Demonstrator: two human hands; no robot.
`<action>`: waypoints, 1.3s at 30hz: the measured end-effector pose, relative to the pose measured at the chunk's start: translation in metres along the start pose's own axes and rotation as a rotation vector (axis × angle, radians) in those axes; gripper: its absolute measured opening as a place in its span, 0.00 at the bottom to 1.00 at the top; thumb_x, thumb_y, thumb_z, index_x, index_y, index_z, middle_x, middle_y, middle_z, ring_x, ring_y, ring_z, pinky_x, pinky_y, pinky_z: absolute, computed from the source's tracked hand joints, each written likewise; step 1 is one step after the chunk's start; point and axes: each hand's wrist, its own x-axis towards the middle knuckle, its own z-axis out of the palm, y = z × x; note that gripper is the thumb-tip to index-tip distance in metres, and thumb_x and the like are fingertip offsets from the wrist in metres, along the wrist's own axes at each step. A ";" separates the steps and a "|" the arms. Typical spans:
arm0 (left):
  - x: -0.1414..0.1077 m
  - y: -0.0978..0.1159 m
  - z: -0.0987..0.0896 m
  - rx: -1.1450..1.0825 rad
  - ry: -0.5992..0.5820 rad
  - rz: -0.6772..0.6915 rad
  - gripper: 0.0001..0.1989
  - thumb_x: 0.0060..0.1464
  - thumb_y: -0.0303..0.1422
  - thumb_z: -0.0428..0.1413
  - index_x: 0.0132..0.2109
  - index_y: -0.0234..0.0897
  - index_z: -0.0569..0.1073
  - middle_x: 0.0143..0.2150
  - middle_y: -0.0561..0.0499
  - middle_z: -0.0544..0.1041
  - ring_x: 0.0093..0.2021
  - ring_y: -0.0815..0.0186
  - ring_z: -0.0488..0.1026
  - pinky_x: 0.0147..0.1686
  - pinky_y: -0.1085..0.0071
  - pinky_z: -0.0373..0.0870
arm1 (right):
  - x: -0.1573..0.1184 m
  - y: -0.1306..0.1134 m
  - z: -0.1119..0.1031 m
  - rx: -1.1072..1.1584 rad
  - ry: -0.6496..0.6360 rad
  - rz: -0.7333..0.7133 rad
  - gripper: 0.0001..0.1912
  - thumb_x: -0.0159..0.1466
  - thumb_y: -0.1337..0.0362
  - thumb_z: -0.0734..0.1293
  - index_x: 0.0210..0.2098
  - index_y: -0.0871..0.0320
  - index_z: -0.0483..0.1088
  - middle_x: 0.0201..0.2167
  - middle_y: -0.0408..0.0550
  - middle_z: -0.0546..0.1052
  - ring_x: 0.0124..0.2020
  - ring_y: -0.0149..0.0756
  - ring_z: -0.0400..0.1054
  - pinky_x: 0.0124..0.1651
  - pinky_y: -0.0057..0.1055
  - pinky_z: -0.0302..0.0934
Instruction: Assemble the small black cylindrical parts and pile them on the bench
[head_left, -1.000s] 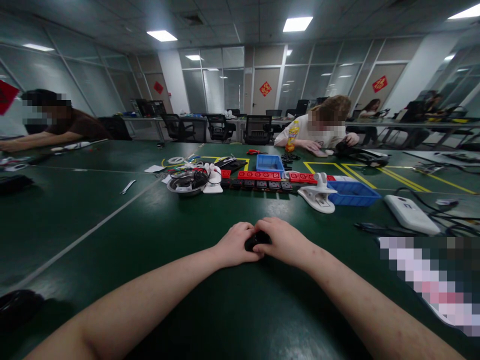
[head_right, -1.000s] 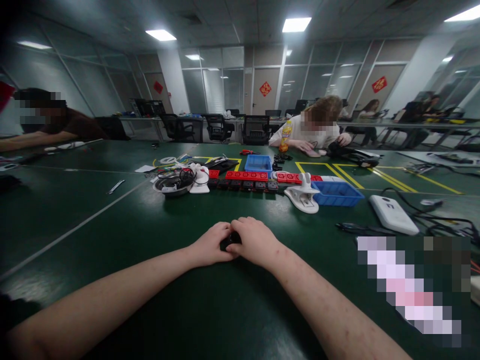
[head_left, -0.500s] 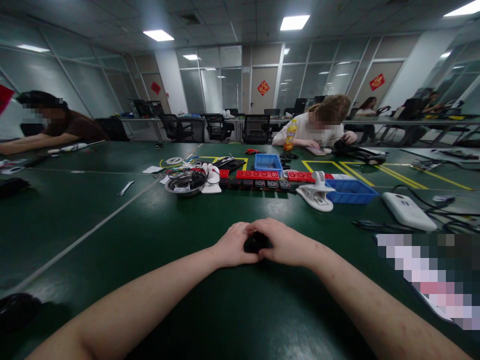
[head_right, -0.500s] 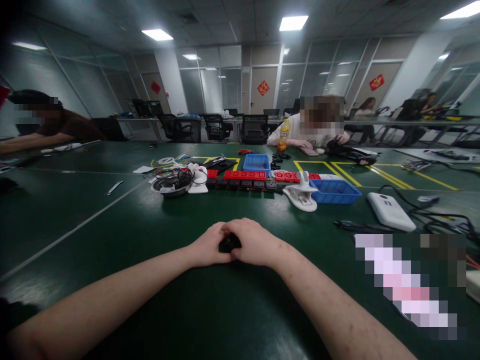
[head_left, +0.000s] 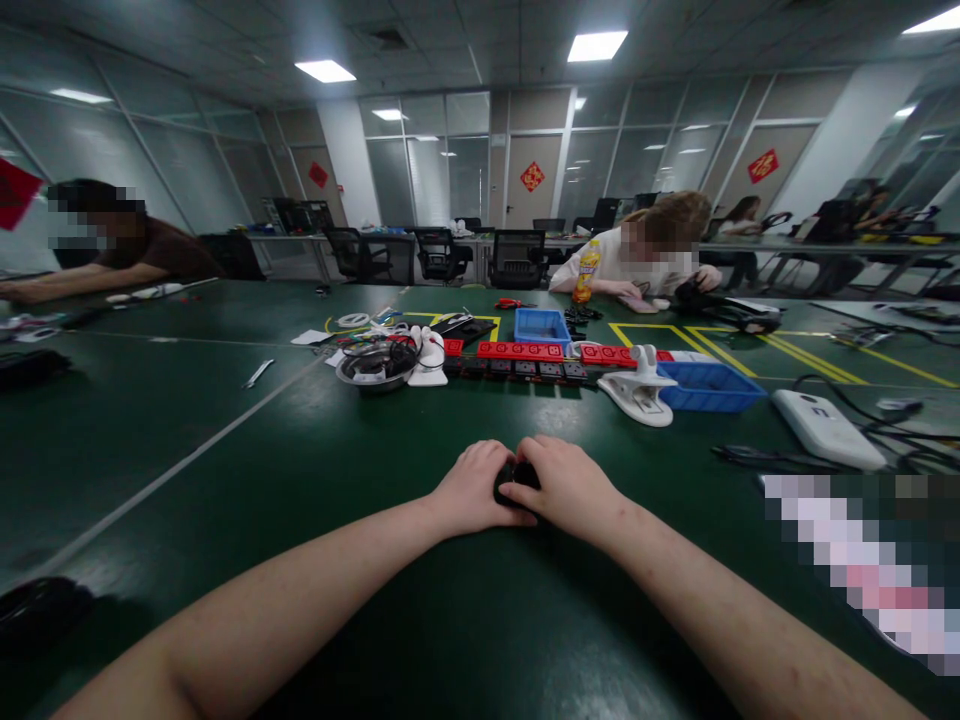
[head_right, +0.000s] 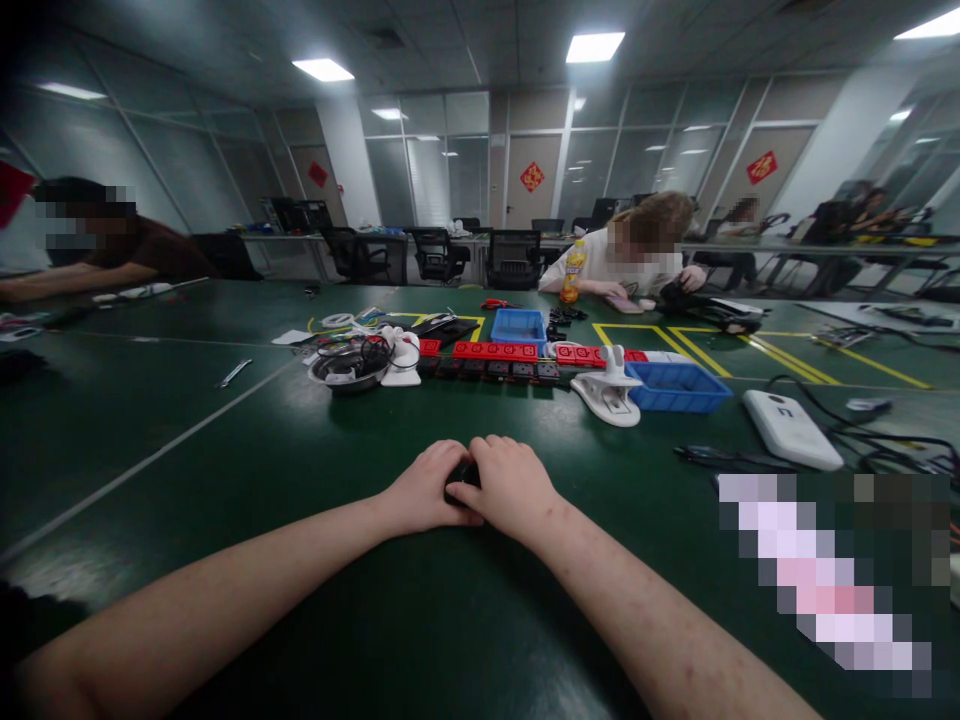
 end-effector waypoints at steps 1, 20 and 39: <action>0.000 0.000 0.000 0.007 0.005 -0.002 0.30 0.34 0.49 0.63 0.41 0.38 0.65 0.40 0.49 0.66 0.44 0.56 0.64 0.44 0.59 0.63 | 0.000 0.000 0.001 0.000 0.006 0.000 0.14 0.56 0.54 0.66 0.34 0.59 0.66 0.32 0.50 0.71 0.34 0.40 0.66 0.35 0.32 0.57; 0.002 -0.008 0.000 -0.102 -0.042 0.044 0.15 0.40 0.40 0.62 0.34 0.37 0.71 0.40 0.50 0.68 0.43 0.59 0.64 0.44 0.64 0.63 | -0.003 0.012 -0.013 0.249 -0.143 -0.311 0.19 0.52 0.77 0.65 0.42 0.58 0.70 0.41 0.47 0.74 0.45 0.39 0.65 0.51 0.36 0.55; -0.002 0.001 -0.005 -0.055 -0.012 0.030 0.30 0.36 0.50 0.62 0.44 0.37 0.65 0.45 0.47 0.66 0.47 0.55 0.62 0.47 0.59 0.63 | -0.001 0.004 -0.010 -0.003 0.031 0.054 0.16 0.61 0.52 0.60 0.29 0.58 0.67 0.30 0.48 0.71 0.30 0.37 0.66 0.29 0.29 0.54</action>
